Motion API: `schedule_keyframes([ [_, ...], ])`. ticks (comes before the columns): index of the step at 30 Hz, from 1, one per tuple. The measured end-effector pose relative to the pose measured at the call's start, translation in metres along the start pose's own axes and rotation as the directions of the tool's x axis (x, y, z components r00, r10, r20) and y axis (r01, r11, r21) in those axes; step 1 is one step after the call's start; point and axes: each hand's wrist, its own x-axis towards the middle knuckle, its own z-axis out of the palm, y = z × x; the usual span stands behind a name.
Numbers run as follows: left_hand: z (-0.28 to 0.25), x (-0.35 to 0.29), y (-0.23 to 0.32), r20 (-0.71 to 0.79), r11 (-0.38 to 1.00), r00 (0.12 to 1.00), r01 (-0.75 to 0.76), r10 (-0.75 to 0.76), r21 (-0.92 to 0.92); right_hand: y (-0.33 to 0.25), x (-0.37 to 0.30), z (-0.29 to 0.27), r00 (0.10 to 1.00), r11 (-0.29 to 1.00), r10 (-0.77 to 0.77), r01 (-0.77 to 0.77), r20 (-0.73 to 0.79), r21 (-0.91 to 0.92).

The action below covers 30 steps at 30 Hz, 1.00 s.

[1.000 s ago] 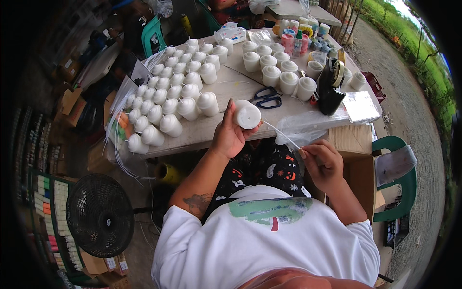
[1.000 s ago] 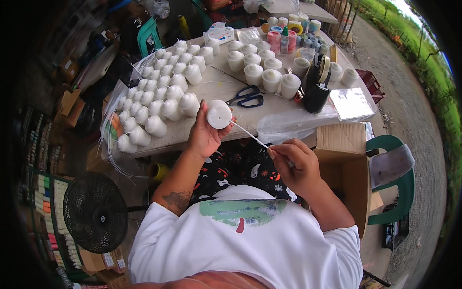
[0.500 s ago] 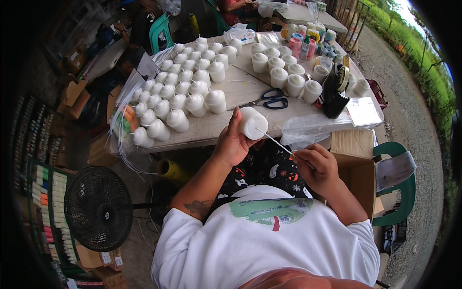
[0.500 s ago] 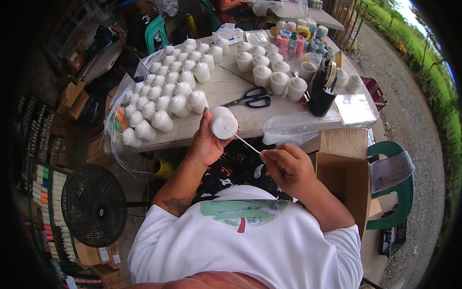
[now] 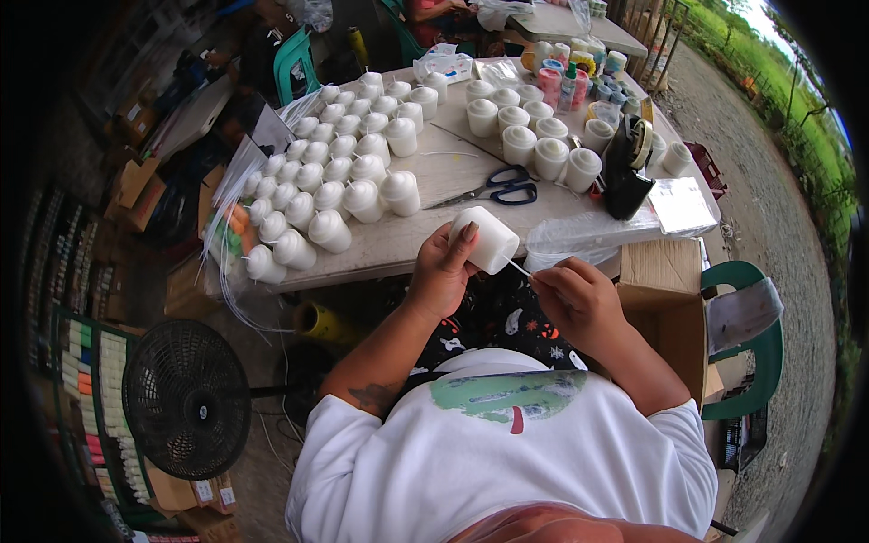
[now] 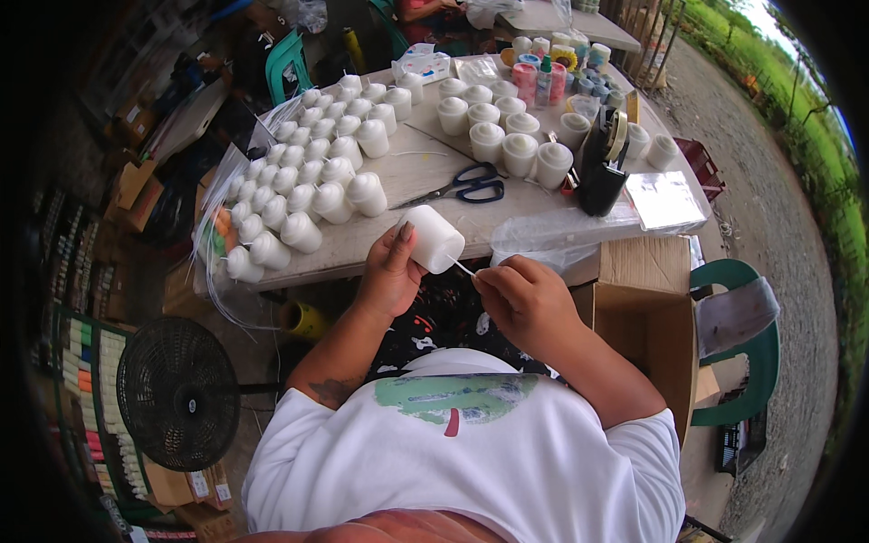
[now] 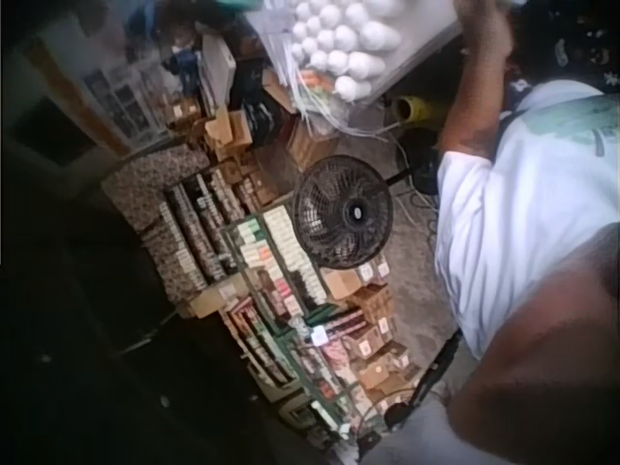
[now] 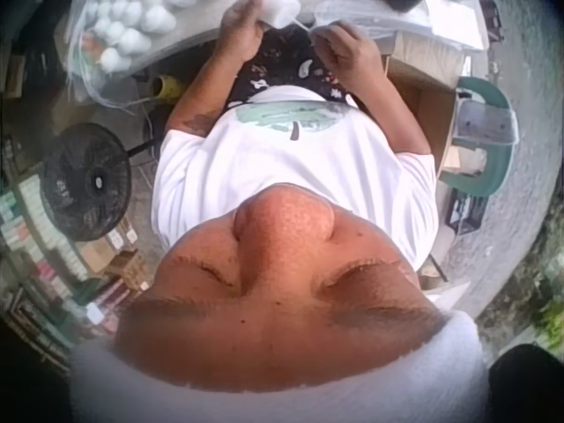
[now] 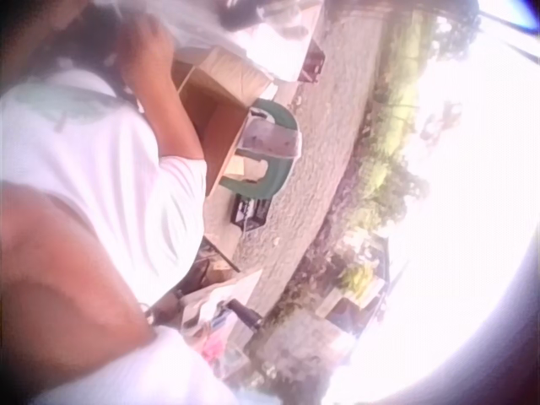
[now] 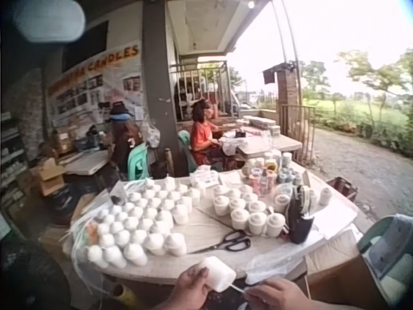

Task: The person inserts wicks into white candle bodies and trims the excess wick using scissors. They handle each candle one at a time, placing finished units on the table.

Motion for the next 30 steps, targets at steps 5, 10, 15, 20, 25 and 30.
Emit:
schedule_keyframes([
  [5,0.003,-0.004,-0.008,0.092,0.996,0.995,-0.054,0.047,0.077,0.002,0.005,0.005,1.0,0.999,-0.026,0.025,-0.01,-0.04],
  [10,0.019,-0.01,-0.012,0.116,0.952,0.978,-0.195,0.171,0.235,0.009,-0.004,0.012,0.969,0.968,0.238,-0.242,0.066,0.067],
  [15,0.018,-0.014,-0.013,0.186,0.999,0.981,-0.049,0.052,-0.02,0.013,-0.008,0.011,0.922,0.904,0.347,-0.378,0.174,0.2],
  [20,0.02,-0.005,-0.02,0.171,0.983,0.985,-0.06,0.03,0.174,0.023,-0.009,0.026,0.947,0.952,0.301,-0.306,0.11,0.032],
  [25,0.031,0.029,0.048,0.308,0.737,0.884,-0.465,0.353,0.491,0.038,-0.017,0.016,0.935,0.937,0.349,-0.349,0.052,-0.018],
  [30,-0.019,0.057,0.245,0.025,0.744,0.863,-0.449,0.505,0.495,0.057,-0.056,-0.033,0.877,0.898,0.439,-0.433,0.192,-0.077],
])
